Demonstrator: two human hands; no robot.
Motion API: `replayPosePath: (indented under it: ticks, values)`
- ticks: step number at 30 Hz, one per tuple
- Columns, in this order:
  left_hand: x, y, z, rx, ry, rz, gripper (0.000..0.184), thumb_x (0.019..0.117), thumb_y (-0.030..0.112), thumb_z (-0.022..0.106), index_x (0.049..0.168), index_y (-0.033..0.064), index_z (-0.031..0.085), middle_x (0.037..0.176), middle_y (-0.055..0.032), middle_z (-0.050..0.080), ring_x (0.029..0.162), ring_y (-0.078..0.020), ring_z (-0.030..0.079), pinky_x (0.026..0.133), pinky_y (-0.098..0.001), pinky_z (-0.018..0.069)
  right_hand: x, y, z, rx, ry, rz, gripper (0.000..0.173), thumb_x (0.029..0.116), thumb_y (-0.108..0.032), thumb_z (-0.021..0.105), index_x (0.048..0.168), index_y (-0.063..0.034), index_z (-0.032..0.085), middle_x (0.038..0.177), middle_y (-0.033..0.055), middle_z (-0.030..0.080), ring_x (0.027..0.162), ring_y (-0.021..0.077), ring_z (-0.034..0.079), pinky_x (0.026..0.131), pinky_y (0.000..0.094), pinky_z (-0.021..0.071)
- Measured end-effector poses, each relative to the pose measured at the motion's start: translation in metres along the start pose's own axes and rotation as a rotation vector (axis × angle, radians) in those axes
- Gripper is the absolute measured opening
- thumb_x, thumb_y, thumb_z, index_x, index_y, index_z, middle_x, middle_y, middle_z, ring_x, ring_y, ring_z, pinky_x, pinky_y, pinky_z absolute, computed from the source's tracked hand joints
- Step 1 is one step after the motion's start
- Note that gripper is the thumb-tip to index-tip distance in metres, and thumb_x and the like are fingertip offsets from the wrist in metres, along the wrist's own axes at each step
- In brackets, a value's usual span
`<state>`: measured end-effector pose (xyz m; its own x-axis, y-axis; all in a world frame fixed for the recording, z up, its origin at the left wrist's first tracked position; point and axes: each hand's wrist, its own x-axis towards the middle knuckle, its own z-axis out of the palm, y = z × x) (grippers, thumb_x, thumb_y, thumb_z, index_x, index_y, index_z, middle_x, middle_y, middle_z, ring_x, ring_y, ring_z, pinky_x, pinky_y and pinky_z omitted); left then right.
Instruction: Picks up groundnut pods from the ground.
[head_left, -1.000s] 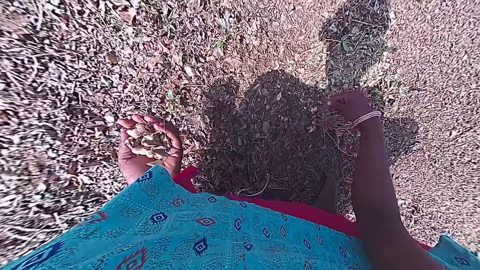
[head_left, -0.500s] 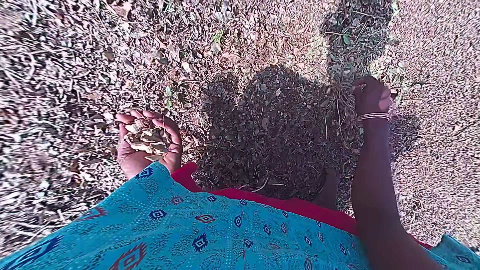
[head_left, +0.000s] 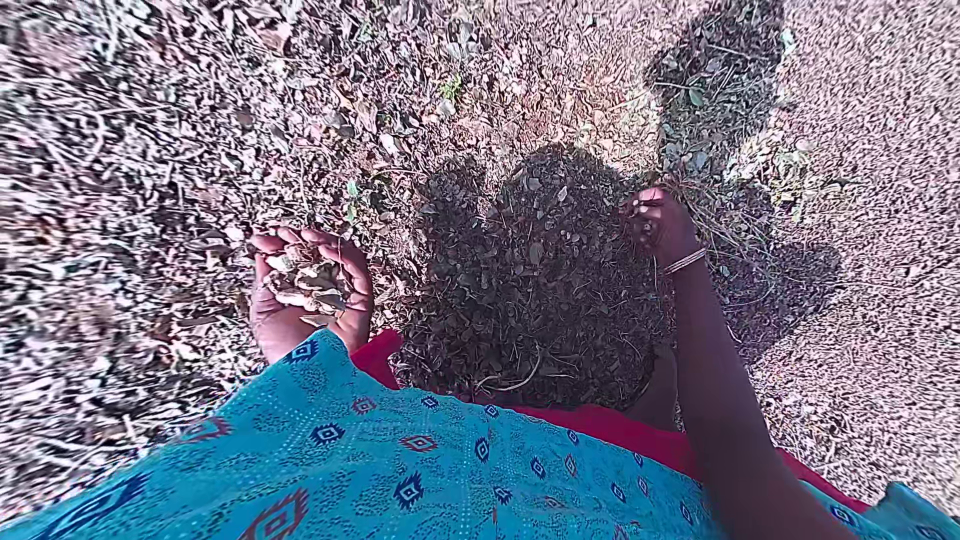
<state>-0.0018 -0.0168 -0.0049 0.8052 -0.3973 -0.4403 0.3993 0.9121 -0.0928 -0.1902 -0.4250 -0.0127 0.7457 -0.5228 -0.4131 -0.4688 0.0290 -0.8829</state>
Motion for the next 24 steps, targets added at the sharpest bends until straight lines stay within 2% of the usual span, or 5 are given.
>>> replayPosePath:
  ticks: [4, 9, 14, 18, 24]
  values:
    - [0.003, -0.021, 0.013, 0.131, -0.025, -0.054, 0.052, 0.1086, 0.041, 0.027, 0.103, 0.0051, 0.066, 0.104, -0.0134, 0.071, 0.103, -0.0257, 0.071, 0.089, -0.0399, 0.0604, 0.004, -0.017, 0.039, 0.676, -0.088, 0.028, 0.056, 0.1099, -0.030, 0.014, 0.104, -0.0140, 0.068, 0.101, 0.0012, 0.075, 0.077, 0.0075, 0.069, 0.062, 0.0196, 0.0557]
    - [0.027, -0.085, 0.049, 0.433, 0.035, 0.034, 0.052, 0.1102, 0.038, 0.019, 0.098, 0.0162, 0.065, 0.092, -0.0025, 0.072, 0.091, -0.0176, 0.072, 0.081, -0.0360, 0.0610, -0.001, -0.060, 0.153, 1.292, -0.125, 0.151, 0.051, 0.1123, -0.036, 0.021, 0.099, -0.0136, 0.065, 0.100, 0.0056, 0.074, 0.104, 0.0226, 0.072, 0.098, 0.0409, 0.0573]
    - [0.025, -0.104, 0.044, 0.715, -0.115, 0.213, 0.055, 0.1102, 0.032, 0.015, 0.108, 0.0134, 0.067, 0.100, -0.0023, 0.073, 0.093, -0.0140, 0.071, 0.084, -0.0312, 0.0588, -0.027, -0.099, 0.244, 1.311, -0.110, 0.257, 0.048, 0.1127, -0.035, 0.018, 0.131, -0.0112, 0.055, 0.117, 0.0023, 0.068, 0.102, 0.0128, 0.068, 0.088, 0.0304, 0.0565]
    - [0.020, -0.088, -0.006, 1.221, -0.640, 0.604, 0.034, 0.1073, 0.029, 0.045, 0.106, 0.0155, 0.076, 0.119, 0.0030, 0.072, 0.118, -0.0124, 0.063, 0.105, -0.0342, 0.0495, -0.047, -0.091, 0.266, 1.156, -0.098, 0.269, 0.044, 0.1107, -0.034, 0.023, 0.123, -0.0153, 0.062, 0.106, -0.0033, 0.069, 0.094, 0.0072, 0.066, 0.083, 0.0282, 0.0558]
    - [0.001, -0.084, -0.024, 1.701, -0.793, 0.771, 0.036, 0.1054, 0.034, 0.052, 0.094, 0.0074, 0.073, 0.127, -0.0110, 0.066, 0.133, -0.0214, 0.053, 0.116, -0.0423, 0.0412, -0.061, -0.066, 0.276, 1.263, -0.013, 0.407, 0.036, 0.1105, -0.031, 0.033, 0.097, -0.0177, 0.063, 0.071, -0.0067, 0.061, 0.060, 0.0008, 0.060, 0.057, 0.0184, 0.0515]
